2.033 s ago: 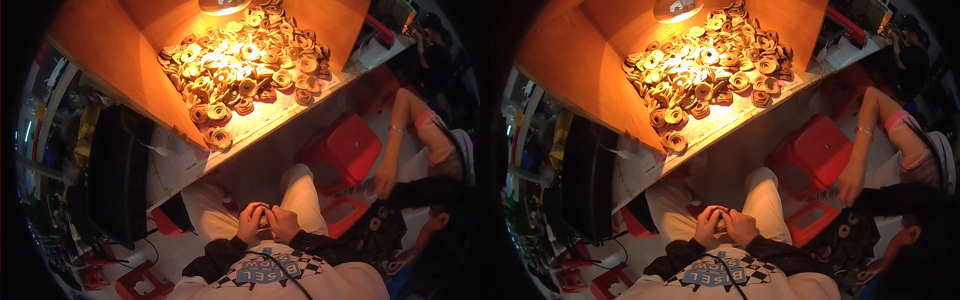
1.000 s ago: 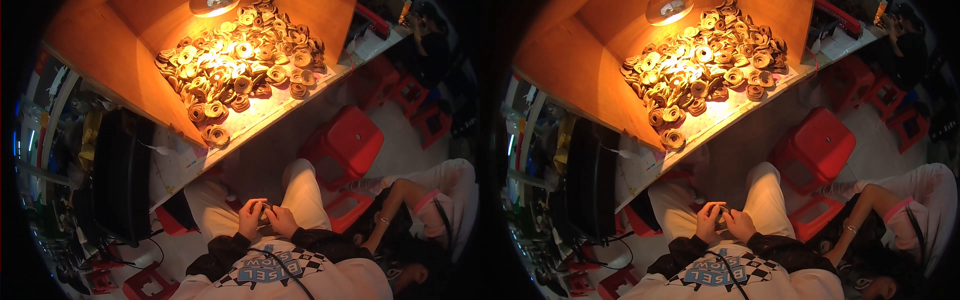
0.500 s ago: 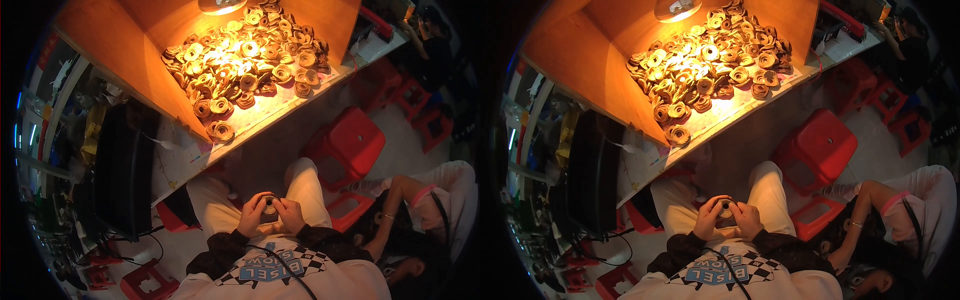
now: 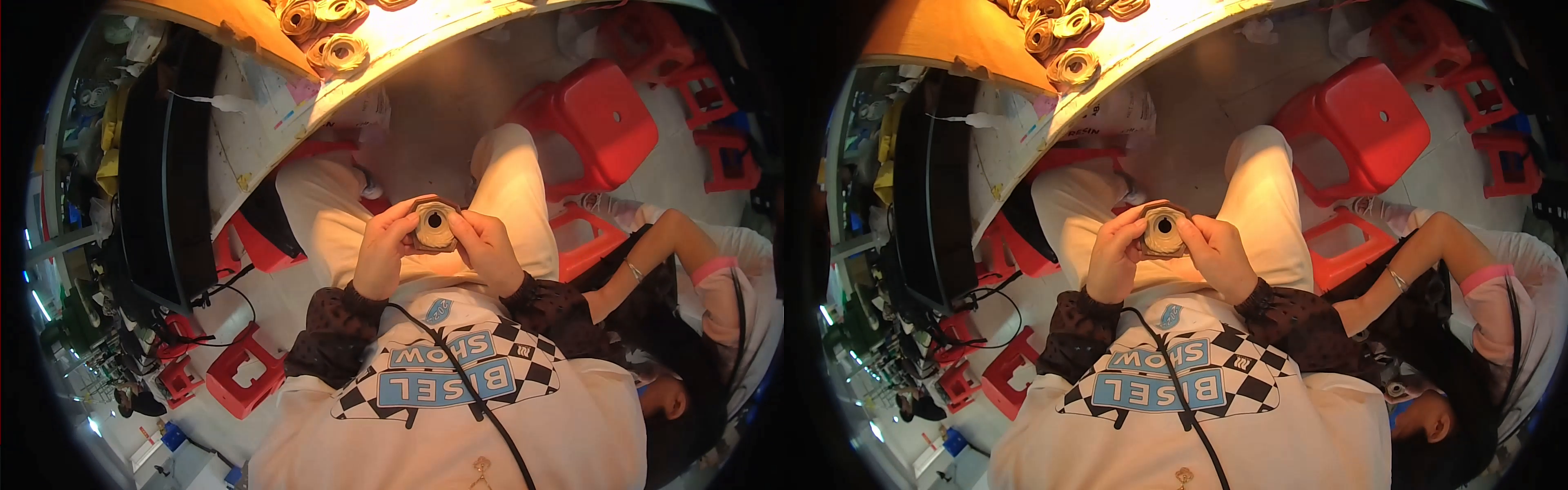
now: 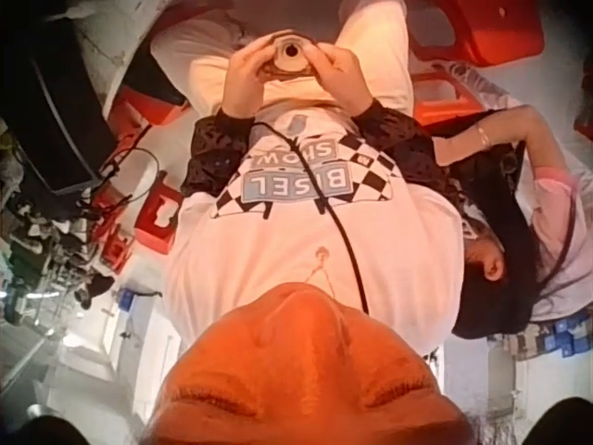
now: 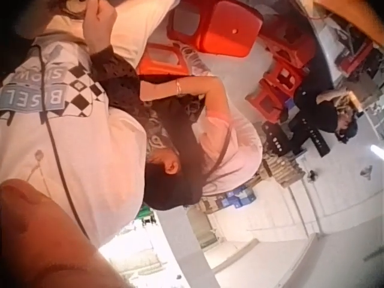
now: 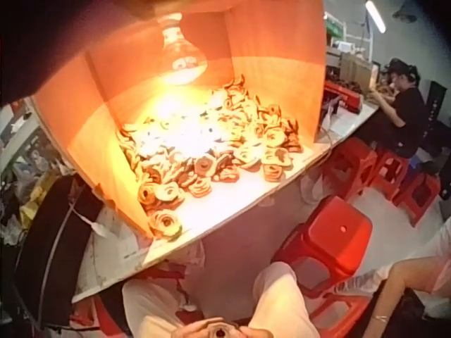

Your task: The person assembles small circular components by applying glue from a glue bottle to them and joining them together by hand.

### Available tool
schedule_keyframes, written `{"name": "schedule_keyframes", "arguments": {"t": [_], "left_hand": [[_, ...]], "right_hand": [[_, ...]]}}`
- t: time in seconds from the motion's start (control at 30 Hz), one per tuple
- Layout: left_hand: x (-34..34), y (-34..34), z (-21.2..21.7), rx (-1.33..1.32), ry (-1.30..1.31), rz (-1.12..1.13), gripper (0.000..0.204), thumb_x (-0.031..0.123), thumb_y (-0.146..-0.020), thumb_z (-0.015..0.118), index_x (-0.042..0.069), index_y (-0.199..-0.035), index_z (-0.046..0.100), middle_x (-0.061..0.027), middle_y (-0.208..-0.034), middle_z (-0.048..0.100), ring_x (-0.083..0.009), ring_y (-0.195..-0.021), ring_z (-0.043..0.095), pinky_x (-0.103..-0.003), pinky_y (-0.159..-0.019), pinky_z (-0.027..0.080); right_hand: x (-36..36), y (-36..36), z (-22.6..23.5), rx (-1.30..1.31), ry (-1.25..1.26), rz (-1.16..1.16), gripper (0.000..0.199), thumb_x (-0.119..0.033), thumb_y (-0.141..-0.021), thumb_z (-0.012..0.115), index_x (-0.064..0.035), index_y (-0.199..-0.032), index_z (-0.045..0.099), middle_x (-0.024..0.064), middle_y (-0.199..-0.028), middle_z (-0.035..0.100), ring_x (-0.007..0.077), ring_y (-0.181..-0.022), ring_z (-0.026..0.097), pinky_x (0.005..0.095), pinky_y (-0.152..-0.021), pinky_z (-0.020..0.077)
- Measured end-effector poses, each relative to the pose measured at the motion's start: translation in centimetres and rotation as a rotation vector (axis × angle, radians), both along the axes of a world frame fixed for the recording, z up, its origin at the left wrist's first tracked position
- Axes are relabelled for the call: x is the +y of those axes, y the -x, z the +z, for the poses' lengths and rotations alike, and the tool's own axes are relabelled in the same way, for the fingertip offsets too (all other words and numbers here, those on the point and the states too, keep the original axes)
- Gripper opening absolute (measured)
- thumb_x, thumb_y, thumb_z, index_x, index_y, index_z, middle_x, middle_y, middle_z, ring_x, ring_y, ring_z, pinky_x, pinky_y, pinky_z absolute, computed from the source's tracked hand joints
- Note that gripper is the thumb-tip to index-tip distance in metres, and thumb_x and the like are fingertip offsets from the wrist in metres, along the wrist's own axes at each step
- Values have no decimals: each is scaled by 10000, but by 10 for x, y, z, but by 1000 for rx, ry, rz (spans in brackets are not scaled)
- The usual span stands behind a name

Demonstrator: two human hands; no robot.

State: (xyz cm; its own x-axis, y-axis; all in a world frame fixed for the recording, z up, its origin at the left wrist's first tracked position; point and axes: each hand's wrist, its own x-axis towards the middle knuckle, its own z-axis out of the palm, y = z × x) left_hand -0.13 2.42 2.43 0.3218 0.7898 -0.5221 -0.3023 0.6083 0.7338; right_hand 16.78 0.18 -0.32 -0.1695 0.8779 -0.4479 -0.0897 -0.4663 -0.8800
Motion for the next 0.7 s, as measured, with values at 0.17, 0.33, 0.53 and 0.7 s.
{"name": "schedule_keyframes", "arguments": {"t": [0.17, 0.33, 0.53, 0.7], "left_hand": [[-3, 2, 3, -11, 46, -33, 350, 159, -922, 434, -34, -1191, 550, -92, -1042, 646, -150, -864, 659, -268, -729, 555], [0, -2, 1, 69, -11, 8, 324, 127, -921, 451, -44, -1169, 570, -87, -1045, 648, -135, -894, 648, -250, -742, 545], [4, -1, -2, 76, -93, -34, 305, 98, -915, 453, -61, -1139, 586, -100, -1081, 639, -137, -942, 630, -252, -805, 522], [9, -4, -2, 3, -86, -38, 314, 81, -899, 454, -65, -1149, 578, -115, -1109, 631, -146, -1015, 602, -264, -887, 478]], "right_hand": [[-6, -1, 3, 117, 69, 1, 343, -229, -964, 491, 1, -717, 551, -30, -575, 446, 43, -535, 382, 227, -477, 329], [-7, -2, -4, 13, 0, 54, 343, -227, -964, 482, 9, -724, 545, -10, -556, 443, 61, -524, 398, 248, -475, 341], [-5, -1, -4, -170, -241, 50, 313, -204, -940, 506, 14, -716, 524, 120, -523, 465, 199, -464, 475, 322, -457, 369], [-2, -4, 4, -329, -405, 34, 300, -176, -915, 535, -2, -675, 487, 163, -523, 477, 316, -450, 502, 377, -439, 377]]}}
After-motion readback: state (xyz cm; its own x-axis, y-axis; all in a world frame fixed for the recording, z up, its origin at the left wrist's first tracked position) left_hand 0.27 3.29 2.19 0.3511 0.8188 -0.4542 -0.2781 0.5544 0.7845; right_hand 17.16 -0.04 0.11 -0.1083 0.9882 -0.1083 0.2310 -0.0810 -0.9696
